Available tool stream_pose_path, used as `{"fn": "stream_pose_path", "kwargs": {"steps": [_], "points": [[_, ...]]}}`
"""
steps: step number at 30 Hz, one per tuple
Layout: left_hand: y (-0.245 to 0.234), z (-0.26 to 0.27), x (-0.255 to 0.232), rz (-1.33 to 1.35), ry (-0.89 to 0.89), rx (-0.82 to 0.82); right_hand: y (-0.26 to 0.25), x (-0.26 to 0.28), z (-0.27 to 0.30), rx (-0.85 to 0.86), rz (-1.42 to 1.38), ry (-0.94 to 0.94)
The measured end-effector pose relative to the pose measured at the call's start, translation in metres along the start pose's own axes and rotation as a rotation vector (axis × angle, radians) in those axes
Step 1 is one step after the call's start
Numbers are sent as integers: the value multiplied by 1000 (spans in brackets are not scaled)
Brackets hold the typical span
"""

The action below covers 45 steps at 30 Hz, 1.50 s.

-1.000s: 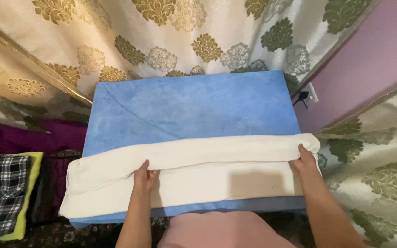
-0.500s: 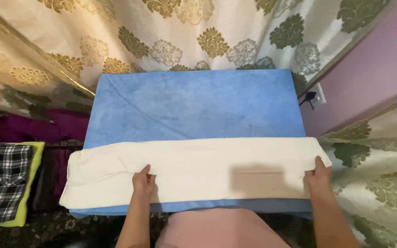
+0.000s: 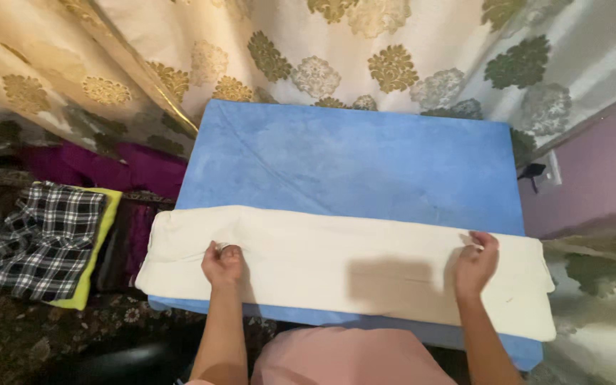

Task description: The person smooths out a white rectangular cloth on a blue surface, folds it lengthwise into a long strip, and then folds that strip into a square.

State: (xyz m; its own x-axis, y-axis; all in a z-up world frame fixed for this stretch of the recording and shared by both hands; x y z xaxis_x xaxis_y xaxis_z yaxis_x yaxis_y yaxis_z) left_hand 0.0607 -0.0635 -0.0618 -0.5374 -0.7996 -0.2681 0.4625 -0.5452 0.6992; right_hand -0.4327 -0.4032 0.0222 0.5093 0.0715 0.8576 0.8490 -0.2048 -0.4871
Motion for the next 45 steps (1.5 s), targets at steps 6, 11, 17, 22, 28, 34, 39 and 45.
{"fn": "stream_pose_path", "kwargs": {"steps": [6,11,17,22,28,34,39,45], "points": [[7,-10,-14,-205,-17,-123,96,76,88,799,764,-481],[11,-11,-77,-526,459,-488,109,47,110,851,806,-425],[34,-10,-105,-873,852,-562,113,40,109,862,874,-383],[27,-89,-151,-1548,574,-469,115,50,114,841,937,-332],[40,-158,-168,-1927,507,-248,124,48,123,774,933,-276],[24,-221,-172,-1830,513,-115,129,51,133,712,906,-211],[67,-176,-198,-1587,894,22,132,54,135,696,911,-173],[97,-181,-200,-1782,654,36,135,57,137,689,930,-150]]}}
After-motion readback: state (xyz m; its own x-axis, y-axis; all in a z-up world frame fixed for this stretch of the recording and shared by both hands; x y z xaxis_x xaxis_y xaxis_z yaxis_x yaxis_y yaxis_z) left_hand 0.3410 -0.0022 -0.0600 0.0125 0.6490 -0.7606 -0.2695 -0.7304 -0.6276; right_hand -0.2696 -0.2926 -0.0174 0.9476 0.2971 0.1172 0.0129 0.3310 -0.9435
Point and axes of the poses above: each hand's wrist, its own z-axis away from the middle knuckle, its own y-axis out of the palm, x = y × z, the point moved 1 cm from there along -z, towards the middle knuckle, and after that the axes turned 3 degrees about x, right-handed, at the moved point
